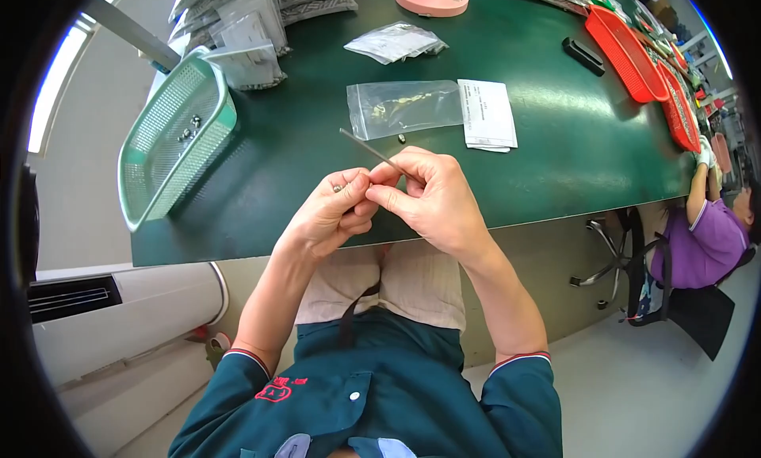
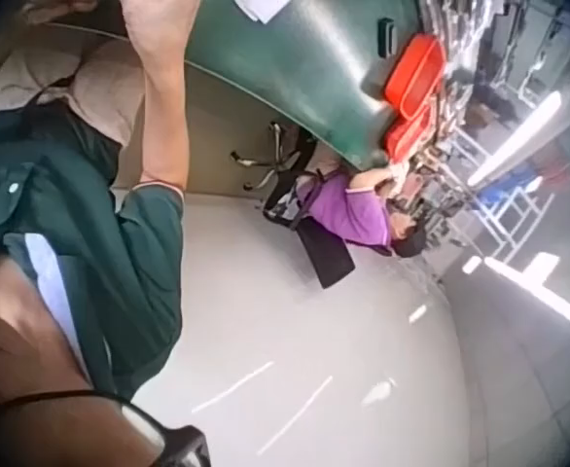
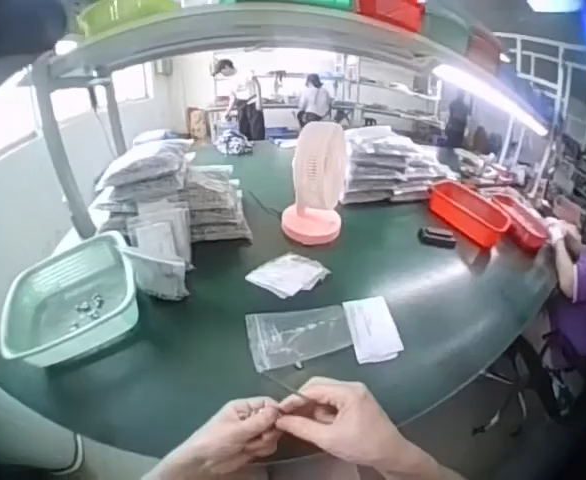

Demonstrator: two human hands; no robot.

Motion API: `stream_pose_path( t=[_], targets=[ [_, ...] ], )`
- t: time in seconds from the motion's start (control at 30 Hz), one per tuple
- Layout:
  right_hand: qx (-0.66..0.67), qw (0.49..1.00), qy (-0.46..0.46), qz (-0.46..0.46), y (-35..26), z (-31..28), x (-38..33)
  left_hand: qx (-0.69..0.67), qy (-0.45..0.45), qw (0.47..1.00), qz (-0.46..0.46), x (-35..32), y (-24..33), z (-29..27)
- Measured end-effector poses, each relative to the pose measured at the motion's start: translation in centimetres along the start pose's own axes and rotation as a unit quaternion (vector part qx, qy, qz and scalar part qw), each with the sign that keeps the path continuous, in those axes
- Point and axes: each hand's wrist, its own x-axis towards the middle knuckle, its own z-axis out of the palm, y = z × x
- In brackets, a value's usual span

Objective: The person is assembling small metal rings onto a thin metal rod at a workbench.

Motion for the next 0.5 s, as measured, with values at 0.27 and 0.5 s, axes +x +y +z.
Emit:
stream_pose_path(
  t=[0.27, 0.5],
  targets=[
    [-0.247, 0.960, 0.130, -0.013, 0.9, -1.3, -0.1, -0.022, 0.098, 0.990, 0.095, -0.2, -0.9, -0.5],
    [-0.379, 0.911, 0.144, -0.071, 3.6, -1.3, -0.2, -0.085, 0.129, 0.954, 0.258, -1.9, -1.0, -3.0]
  ],
)
